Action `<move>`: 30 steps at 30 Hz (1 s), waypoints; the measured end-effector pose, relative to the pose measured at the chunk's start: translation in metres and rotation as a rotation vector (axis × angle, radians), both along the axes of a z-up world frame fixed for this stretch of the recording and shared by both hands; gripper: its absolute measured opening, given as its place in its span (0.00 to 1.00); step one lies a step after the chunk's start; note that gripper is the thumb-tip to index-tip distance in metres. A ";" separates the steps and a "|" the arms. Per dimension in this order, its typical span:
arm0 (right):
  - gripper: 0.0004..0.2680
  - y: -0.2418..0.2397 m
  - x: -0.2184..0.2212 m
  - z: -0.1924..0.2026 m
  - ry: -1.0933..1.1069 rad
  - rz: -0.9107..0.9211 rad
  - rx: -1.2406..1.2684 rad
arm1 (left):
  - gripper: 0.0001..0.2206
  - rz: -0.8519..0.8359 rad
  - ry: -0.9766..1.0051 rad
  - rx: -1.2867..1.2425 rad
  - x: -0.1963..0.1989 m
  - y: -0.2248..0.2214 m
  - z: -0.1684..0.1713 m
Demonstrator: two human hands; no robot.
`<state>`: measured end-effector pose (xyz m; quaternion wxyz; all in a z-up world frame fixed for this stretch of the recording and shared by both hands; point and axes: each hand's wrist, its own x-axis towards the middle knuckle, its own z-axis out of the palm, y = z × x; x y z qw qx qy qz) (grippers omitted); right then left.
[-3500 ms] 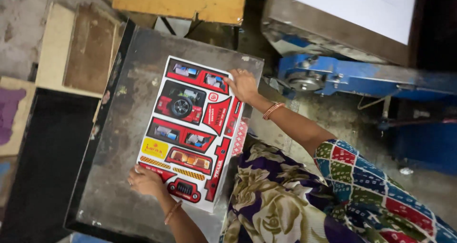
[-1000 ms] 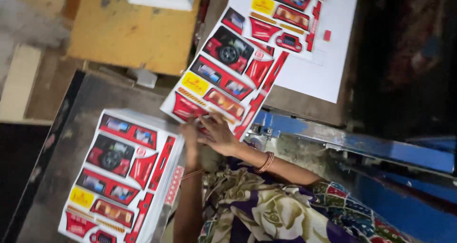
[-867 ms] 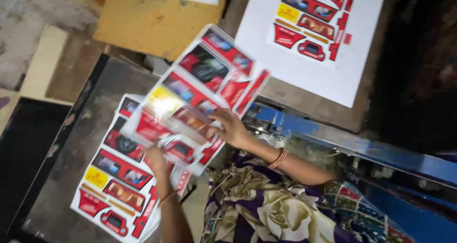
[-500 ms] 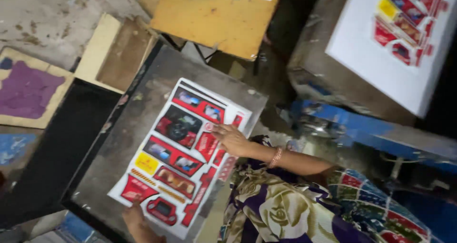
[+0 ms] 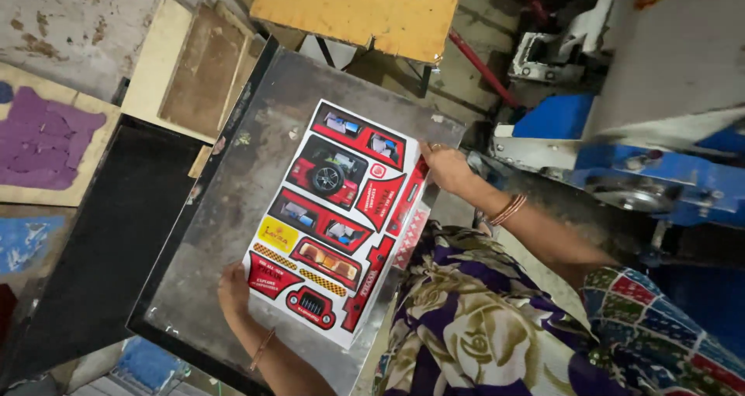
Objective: The recorder is operating a machine to print and collect red and white labels for toy cars.
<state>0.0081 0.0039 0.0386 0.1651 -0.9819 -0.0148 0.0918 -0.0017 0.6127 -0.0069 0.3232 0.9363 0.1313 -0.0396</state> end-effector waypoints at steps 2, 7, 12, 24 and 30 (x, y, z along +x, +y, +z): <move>0.28 -0.003 -0.001 -0.002 -0.026 -0.016 -0.029 | 0.17 0.092 0.125 0.149 0.004 -0.017 0.014; 0.31 -0.025 -0.003 0.022 -0.117 0.098 0.161 | 0.15 0.016 0.005 0.231 0.009 -0.002 -0.011; 0.27 -0.079 -0.042 -0.012 -0.474 0.001 0.256 | 0.16 0.260 -0.332 0.438 0.016 -0.161 0.030; 0.11 -0.470 -0.208 0.044 -1.071 -0.884 1.960 | 0.17 -0.349 -0.570 -0.087 0.014 -0.531 0.068; 0.13 -0.617 -0.200 0.077 -1.161 -0.835 0.707 | 0.18 -0.248 -0.211 -0.383 -0.001 -0.599 0.032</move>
